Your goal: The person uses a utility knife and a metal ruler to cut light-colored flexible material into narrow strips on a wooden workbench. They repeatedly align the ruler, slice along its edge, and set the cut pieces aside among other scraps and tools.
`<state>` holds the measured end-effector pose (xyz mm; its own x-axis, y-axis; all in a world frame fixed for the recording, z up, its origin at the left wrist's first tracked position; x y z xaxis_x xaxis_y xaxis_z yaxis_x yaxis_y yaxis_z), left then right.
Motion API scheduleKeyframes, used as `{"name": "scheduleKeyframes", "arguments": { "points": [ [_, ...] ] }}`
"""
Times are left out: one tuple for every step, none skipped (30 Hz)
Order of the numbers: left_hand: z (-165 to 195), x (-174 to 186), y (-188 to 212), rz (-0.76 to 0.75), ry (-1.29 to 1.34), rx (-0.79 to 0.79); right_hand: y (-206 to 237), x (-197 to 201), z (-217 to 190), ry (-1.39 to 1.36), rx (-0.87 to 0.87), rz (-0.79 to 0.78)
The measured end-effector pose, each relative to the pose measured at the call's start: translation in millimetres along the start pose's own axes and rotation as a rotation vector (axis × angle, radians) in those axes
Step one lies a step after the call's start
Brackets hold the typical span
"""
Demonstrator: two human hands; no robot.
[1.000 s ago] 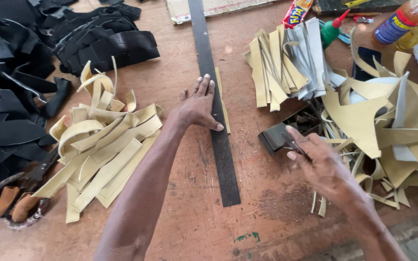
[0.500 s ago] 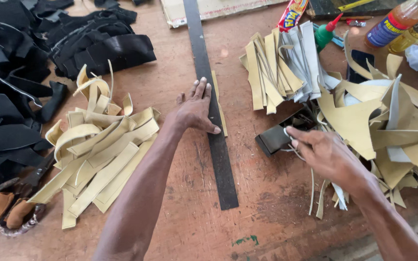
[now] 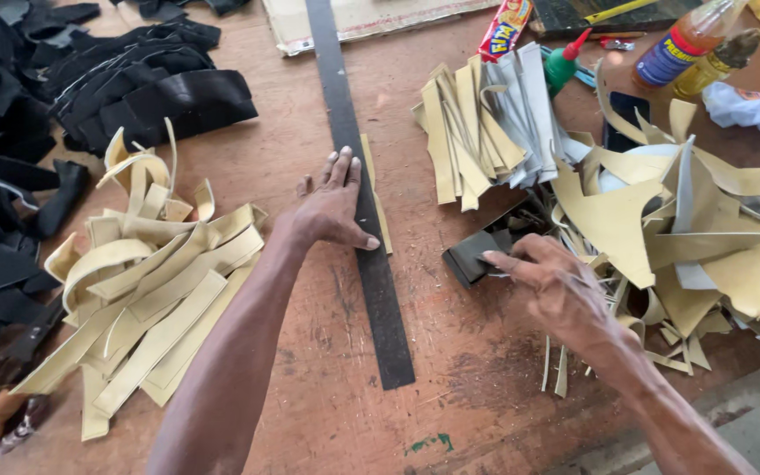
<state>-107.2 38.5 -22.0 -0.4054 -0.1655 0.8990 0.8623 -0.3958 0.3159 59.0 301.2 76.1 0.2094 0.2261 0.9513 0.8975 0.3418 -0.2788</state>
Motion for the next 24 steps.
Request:
{"name": "scheduleKeyframes", "arguments": {
  "points": [
    [0, 0, 0, -0.007, -0.005, 0.006, 1, -2, 5, 0.023, -0.042, -0.052],
    [0, 0, -1, -0.01, -0.012, 0.017, 1, -4, 10, 0.043, -0.079, -0.1],
    [0, 2, -1, -0.01, -0.016, 0.018, 1, -5, 14, 0.057, -0.109, -0.155],
    [0, 2, 0, -0.016, -0.018, 0.018, 0, -3, 12, -0.076, -0.111, -0.133],
    [2, 1, -1, -0.021, -0.02, 0.01, 0, 0, 11, -0.204, -0.12, -0.109],
    [4, 1, -1, -0.03, -0.024, 0.021, -2, 3, 10, -0.33, -0.128, -0.075],
    [6, 2, -4, -0.034, -0.032, 0.029, -3, 3, 13, -0.28, -0.148, -0.101],
    [7, 2, -4, -0.046, -0.037, 0.044, -3, 2, 15, -0.235, -0.167, -0.136],
    [7, 2, -1, -0.054, -0.037, 0.052, -3, 0, 16, -0.195, -0.187, -0.177],
    [8, 3, -1, -0.059, -0.039, 0.05, -5, -2, 18, -0.209, -0.219, -0.194],
    [11, 5, -3, -0.057, -0.038, 0.047, -6, -2, 19, -0.217, -0.249, -0.208],
    [13, 7, -4, -0.063, -0.043, 0.053, -8, -3, 21, -0.225, -0.269, -0.224],
    [15, 8, -4, -0.071, -0.052, 0.059, -8, -2, 19, -0.247, -0.261, -0.246],
    [17, 9, -4, -0.086, -0.062, 0.063, -7, 0, 16, -0.272, -0.259, -0.27],
    [19, 10, -2, -0.099, -0.068, 0.074, -4, 2, 11, -0.3, -0.258, -0.296],
    [21, 11, -3, -0.108, -0.073, 0.083, -8, 15, 3, -0.3, -0.151, -0.155],
    [23, 13, -4, -0.111, -0.075, 0.093, -10, 32, -4, -0.294, -0.04, -0.013],
    [25, 15, -4, -0.108, -0.074, 0.091, -14, 47, -12, -0.286, 0.074, 0.128],
    [27, 16, -3, -0.108, -0.073, 0.093, -16, 31, -8, -0.235, -0.122, -0.166],
    [27, 17, -3, -0.109, -0.072, 0.096, -11, 17, -5, -0.174, -0.324, -0.454],
    [29, 18, -2, -0.1, -0.073, 0.092, -1, 9, -4, -0.103, -0.532, -0.739],
    [29, 19, -1, -0.093, -0.074, 0.088, -7, 10, -7, -0.08, -0.58, -0.768],
    [30, 21, -1, -0.081, -0.074, 0.081, -17, 10, -5, -0.052, -0.626, -0.792],
    [30, 23, -1, -0.077, -0.084, 0.081, -31, 12, -1, -0.018, -0.665, -0.81]
  ]
}}
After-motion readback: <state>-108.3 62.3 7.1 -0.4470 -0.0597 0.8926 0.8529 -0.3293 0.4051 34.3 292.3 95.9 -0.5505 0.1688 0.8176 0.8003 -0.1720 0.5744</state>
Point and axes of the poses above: each hand's wrist, its own y-axis away from the middle knuckle, its own x-axis out of the back of the hand, z = x × y, the point moved 6 cm from there along -y, towards the middle knuckle, and after that the axes turned 11 degrees about z, right-handed, at the moved point
